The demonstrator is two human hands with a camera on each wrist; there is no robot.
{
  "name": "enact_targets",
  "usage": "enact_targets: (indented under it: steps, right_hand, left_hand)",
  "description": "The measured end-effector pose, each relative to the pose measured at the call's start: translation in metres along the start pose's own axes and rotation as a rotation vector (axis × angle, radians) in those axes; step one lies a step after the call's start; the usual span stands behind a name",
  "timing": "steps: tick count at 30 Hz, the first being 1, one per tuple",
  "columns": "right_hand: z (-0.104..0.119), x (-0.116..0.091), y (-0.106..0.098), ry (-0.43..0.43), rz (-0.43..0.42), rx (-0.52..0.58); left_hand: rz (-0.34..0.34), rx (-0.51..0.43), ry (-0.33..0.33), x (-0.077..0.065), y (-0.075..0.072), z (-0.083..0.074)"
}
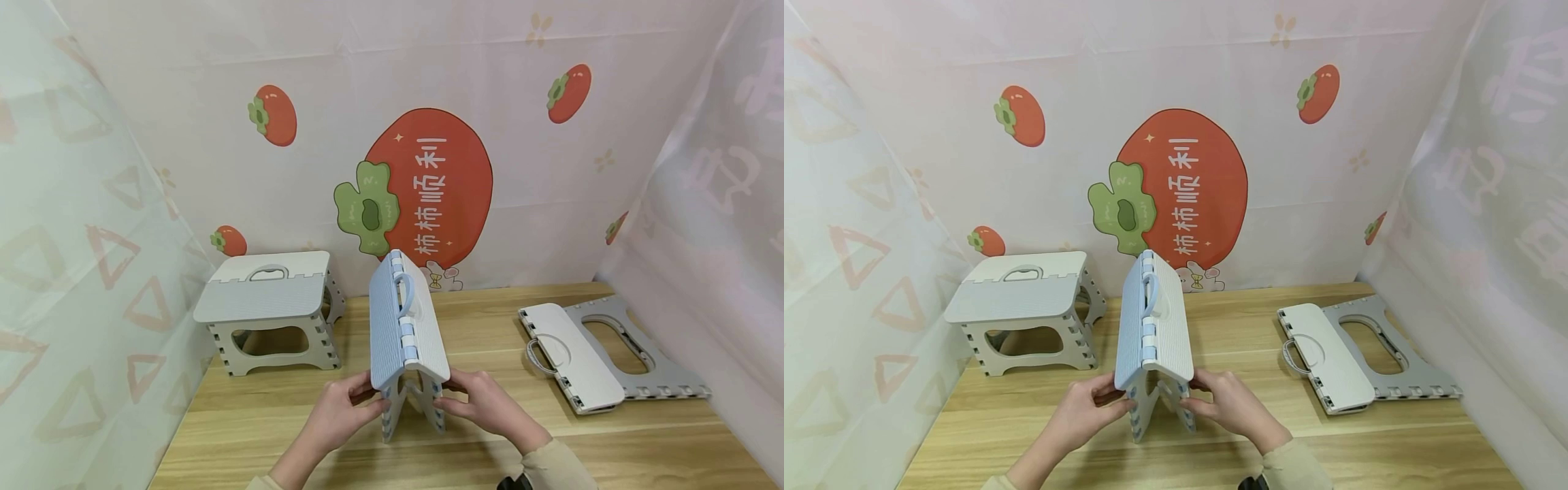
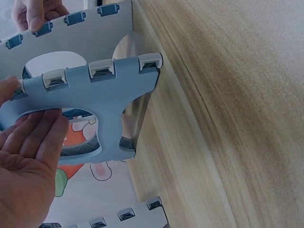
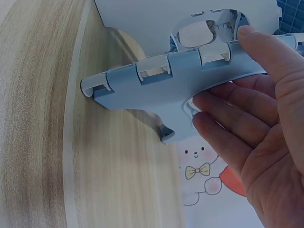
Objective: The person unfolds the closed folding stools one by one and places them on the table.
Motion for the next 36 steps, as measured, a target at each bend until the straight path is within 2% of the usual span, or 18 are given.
enact_targets:
  steps: [36]
  right_hand:
    - [0.0003,-0.0012,-0.0038,0.009,0.008,0.004]
  left_hand:
    - [0.001,-0.014,-0.021,-0.0020,-0.0047,0.0041]
Point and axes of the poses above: each hand's wrist, its own x-axis towards the middle knuckle, its own y-axis out of the palm, z = x × y, the point moved 10 cm from there along x, towards the middle knuckle, and after that the axes turned 4 degrees about x, right-handed, at the moved point
